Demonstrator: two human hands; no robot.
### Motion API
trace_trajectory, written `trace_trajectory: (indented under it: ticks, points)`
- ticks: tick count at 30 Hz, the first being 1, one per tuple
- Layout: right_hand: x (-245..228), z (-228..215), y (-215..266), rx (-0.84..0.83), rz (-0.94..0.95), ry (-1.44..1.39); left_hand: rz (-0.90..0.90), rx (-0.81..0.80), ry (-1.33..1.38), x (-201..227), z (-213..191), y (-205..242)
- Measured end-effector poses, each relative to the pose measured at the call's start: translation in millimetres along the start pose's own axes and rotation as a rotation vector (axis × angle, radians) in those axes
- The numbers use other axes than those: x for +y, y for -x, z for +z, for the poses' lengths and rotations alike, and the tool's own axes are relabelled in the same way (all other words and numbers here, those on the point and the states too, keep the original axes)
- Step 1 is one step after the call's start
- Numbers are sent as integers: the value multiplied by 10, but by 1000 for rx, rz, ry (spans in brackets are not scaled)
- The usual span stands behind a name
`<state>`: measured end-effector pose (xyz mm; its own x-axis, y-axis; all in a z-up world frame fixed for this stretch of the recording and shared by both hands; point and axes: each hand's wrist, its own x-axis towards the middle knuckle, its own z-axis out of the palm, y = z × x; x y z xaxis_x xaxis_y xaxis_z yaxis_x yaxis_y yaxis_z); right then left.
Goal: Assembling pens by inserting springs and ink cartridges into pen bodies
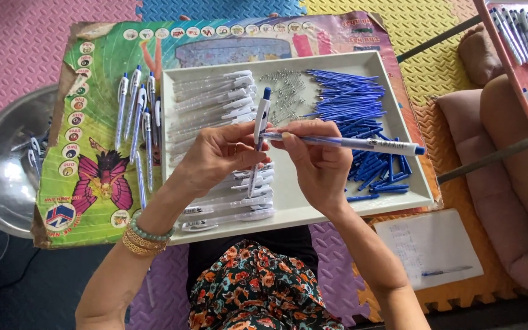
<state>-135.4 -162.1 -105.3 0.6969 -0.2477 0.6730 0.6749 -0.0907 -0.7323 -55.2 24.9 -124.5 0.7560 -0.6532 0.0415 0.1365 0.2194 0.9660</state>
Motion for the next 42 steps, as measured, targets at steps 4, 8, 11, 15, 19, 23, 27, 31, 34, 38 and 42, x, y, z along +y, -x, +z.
trace_trajectory:
  ticks: [4, 8, 11, 15, 19, 23, 27, 31, 34, 38, 42]
  points:
    - [11, -20, 37, -3, 9, 3, -11, -2, 28, 39, 36, 7]
    - [31, -57, 57, 3, 16, 16, -23, -4, 52, 14, 68, 17]
    - [43, -68, 75, 11, 2, 22, -31, -13, 60, -38, 62, 11]
    - [46, -45, 83, 29, 3, 58, -29, 16, 22, -81, 62, 32]
    - [142, -43, 115, 17, 1, 32, -21, 60, -12, -172, 55, 37]
    - [327, -115, 137, -13, -98, 37, 34, 84, -61, -206, 71, 41]
    - [1429, -420, 554, -279, -337, 463, 26, 123, -205, -101, 127, 50]
    - [487, -216, 244, -280, -620, 583, 52, 106, -306, -43, 85, 5]
    - [379, -255, 62, -155, -435, 379, 10, 63, -257, 44, 49, 49]
    - [128, -389, -227, -121, -101, 319, -16, -46, -284, 141, 112, 52]
    - [218, -536, -238, -235, 272, 71, -36, -186, -334, 139, 131, -16]
